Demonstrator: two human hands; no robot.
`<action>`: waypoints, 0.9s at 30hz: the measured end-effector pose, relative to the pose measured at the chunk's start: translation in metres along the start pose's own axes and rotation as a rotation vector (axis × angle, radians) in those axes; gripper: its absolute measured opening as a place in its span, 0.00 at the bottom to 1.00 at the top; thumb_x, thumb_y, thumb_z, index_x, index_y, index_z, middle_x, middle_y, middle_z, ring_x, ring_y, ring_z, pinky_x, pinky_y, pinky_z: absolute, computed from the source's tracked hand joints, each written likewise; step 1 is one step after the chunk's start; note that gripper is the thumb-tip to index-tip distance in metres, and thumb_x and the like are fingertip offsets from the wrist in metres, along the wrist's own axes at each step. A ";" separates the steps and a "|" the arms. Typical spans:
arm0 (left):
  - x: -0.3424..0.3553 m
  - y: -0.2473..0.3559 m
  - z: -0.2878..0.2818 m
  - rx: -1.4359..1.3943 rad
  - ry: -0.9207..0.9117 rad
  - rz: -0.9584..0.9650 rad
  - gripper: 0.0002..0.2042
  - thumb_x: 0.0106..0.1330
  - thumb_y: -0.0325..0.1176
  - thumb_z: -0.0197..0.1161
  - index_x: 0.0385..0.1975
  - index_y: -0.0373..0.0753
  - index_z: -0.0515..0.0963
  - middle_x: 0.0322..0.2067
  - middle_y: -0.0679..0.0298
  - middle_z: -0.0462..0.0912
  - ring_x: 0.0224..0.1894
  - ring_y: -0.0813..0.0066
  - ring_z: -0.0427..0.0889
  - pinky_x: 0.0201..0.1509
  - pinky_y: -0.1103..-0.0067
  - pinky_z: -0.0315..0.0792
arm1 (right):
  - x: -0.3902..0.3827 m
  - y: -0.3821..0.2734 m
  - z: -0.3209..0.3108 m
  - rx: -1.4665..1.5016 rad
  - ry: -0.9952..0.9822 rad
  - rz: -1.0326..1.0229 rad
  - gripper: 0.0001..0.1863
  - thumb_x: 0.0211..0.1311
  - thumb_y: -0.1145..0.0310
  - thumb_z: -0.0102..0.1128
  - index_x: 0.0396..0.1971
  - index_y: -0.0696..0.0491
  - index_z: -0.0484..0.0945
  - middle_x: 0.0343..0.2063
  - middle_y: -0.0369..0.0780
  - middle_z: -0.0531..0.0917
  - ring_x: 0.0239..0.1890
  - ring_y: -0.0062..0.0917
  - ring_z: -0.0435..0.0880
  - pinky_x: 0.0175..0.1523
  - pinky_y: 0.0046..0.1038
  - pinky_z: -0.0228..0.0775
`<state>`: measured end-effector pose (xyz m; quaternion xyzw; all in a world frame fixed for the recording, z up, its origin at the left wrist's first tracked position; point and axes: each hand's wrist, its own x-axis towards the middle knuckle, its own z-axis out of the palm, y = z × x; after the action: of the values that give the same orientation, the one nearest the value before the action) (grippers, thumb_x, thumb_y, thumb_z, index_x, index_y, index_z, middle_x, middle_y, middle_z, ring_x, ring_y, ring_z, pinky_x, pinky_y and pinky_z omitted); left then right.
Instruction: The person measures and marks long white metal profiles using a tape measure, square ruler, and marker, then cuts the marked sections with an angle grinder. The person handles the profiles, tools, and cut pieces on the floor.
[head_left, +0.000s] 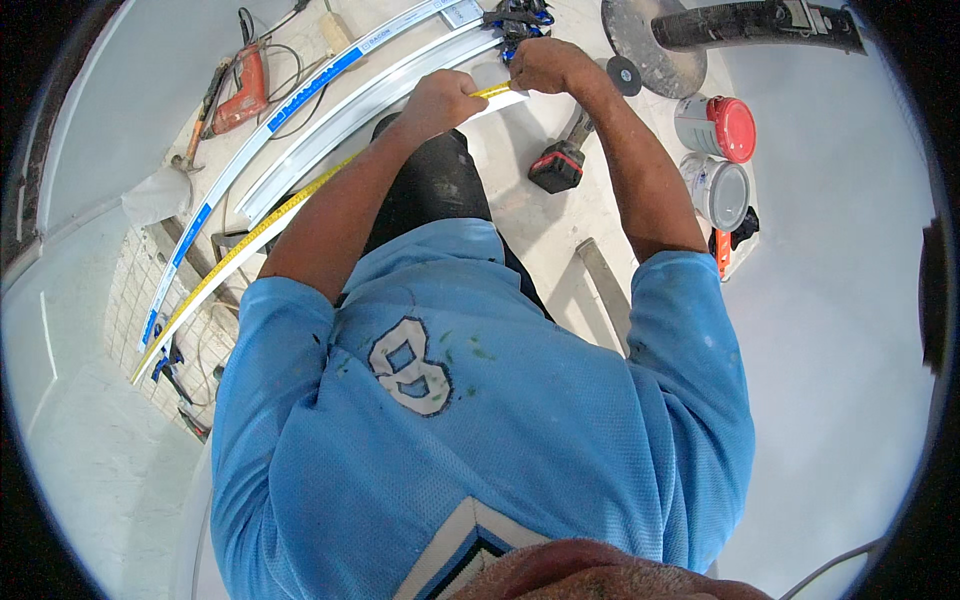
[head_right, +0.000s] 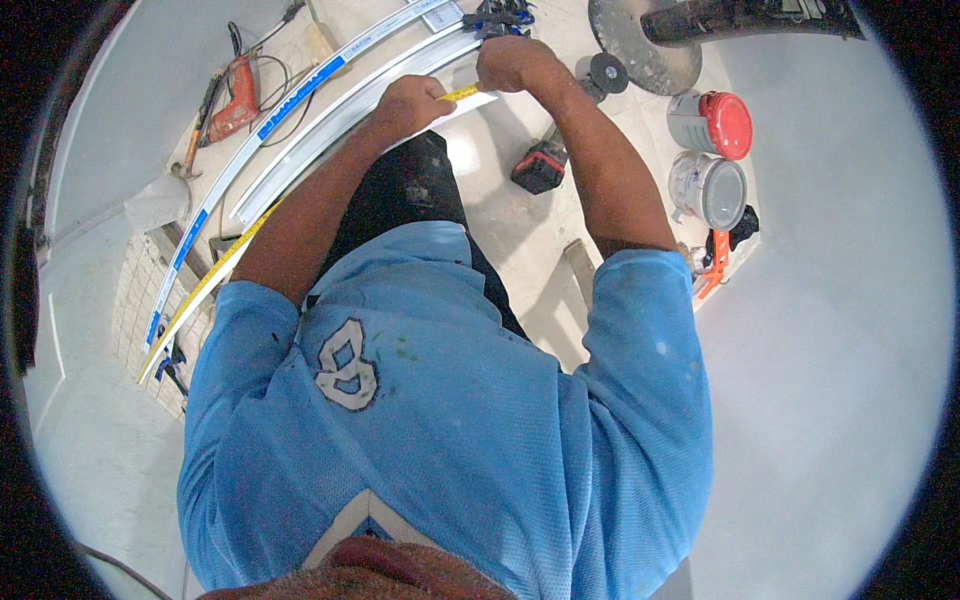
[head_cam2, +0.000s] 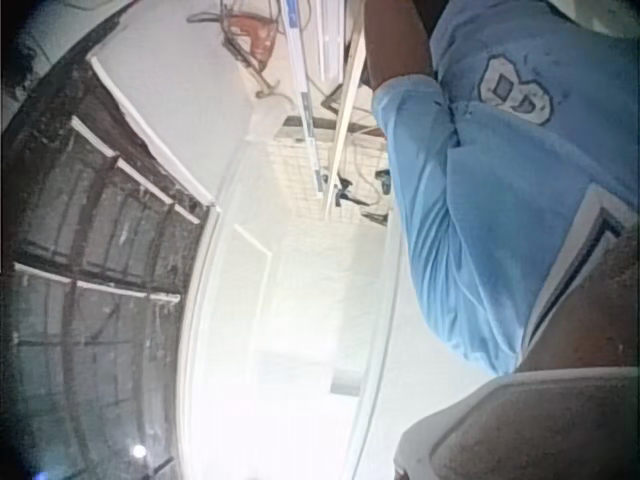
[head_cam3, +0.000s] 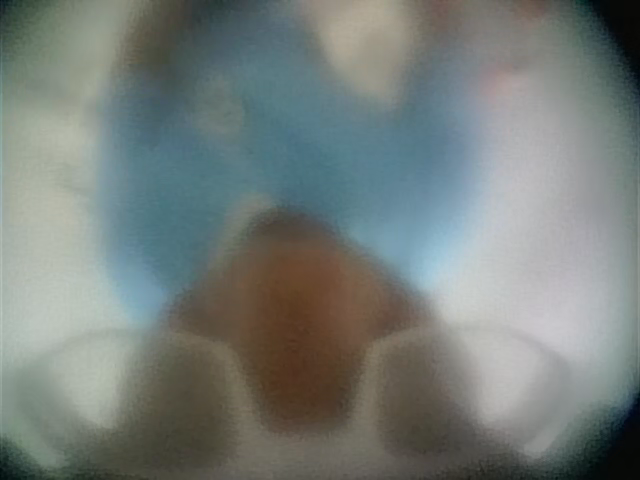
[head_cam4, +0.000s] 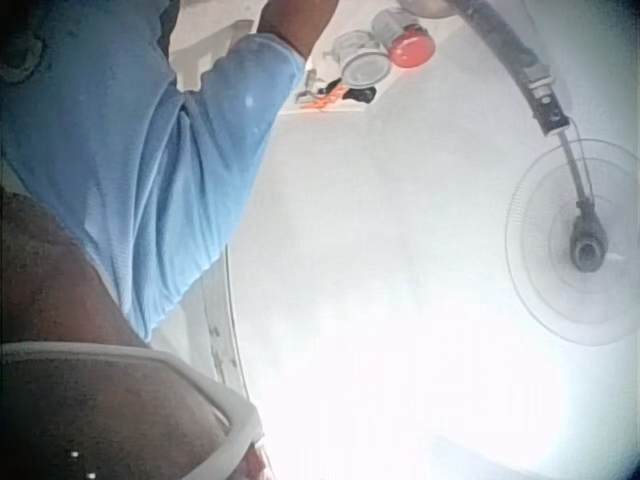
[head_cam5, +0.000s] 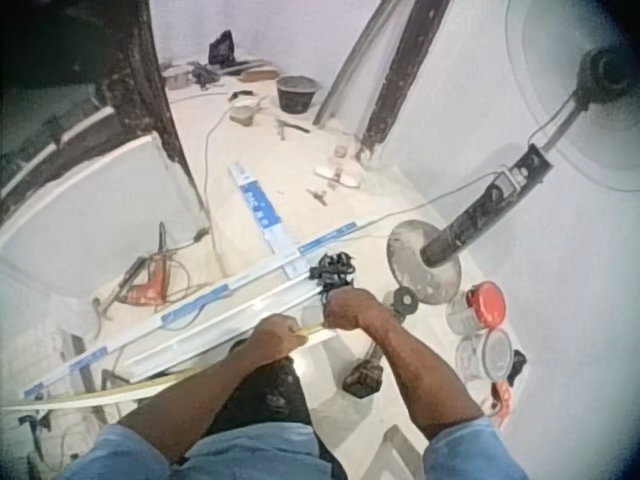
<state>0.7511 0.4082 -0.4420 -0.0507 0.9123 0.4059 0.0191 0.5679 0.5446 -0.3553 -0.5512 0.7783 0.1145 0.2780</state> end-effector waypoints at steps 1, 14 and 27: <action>0.001 0.002 0.001 0.032 0.004 0.007 0.15 0.61 0.45 0.71 0.35 0.38 0.88 0.33 0.55 0.87 0.36 0.53 0.87 0.42 0.62 0.79 | -0.001 0.000 0.001 0.014 0.000 0.023 0.12 0.57 0.58 0.69 0.35 0.47 0.92 0.32 0.42 0.91 0.35 0.38 0.89 0.46 0.41 0.81; 0.011 -0.003 -0.003 0.388 -0.108 0.240 0.11 0.68 0.44 0.65 0.40 0.48 0.90 0.36 0.60 0.89 0.40 0.62 0.88 0.48 0.67 0.80 | 0.002 0.002 0.012 0.023 0.041 0.116 0.13 0.58 0.59 0.71 0.41 0.46 0.92 0.36 0.42 0.92 0.37 0.37 0.91 0.48 0.40 0.83; 0.026 -0.012 0.007 0.397 -0.291 -0.015 0.11 0.69 0.42 0.65 0.43 0.46 0.90 0.39 0.59 0.90 0.43 0.63 0.90 0.52 0.68 0.82 | 0.004 0.004 0.015 0.056 0.072 0.061 0.12 0.56 0.59 0.70 0.36 0.47 0.93 0.34 0.45 0.91 0.37 0.41 0.90 0.46 0.43 0.82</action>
<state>0.7269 0.4033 -0.4572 0.0062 0.9614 0.2217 0.1628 0.5679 0.5502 -0.3706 -0.5227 0.8073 0.0811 0.2616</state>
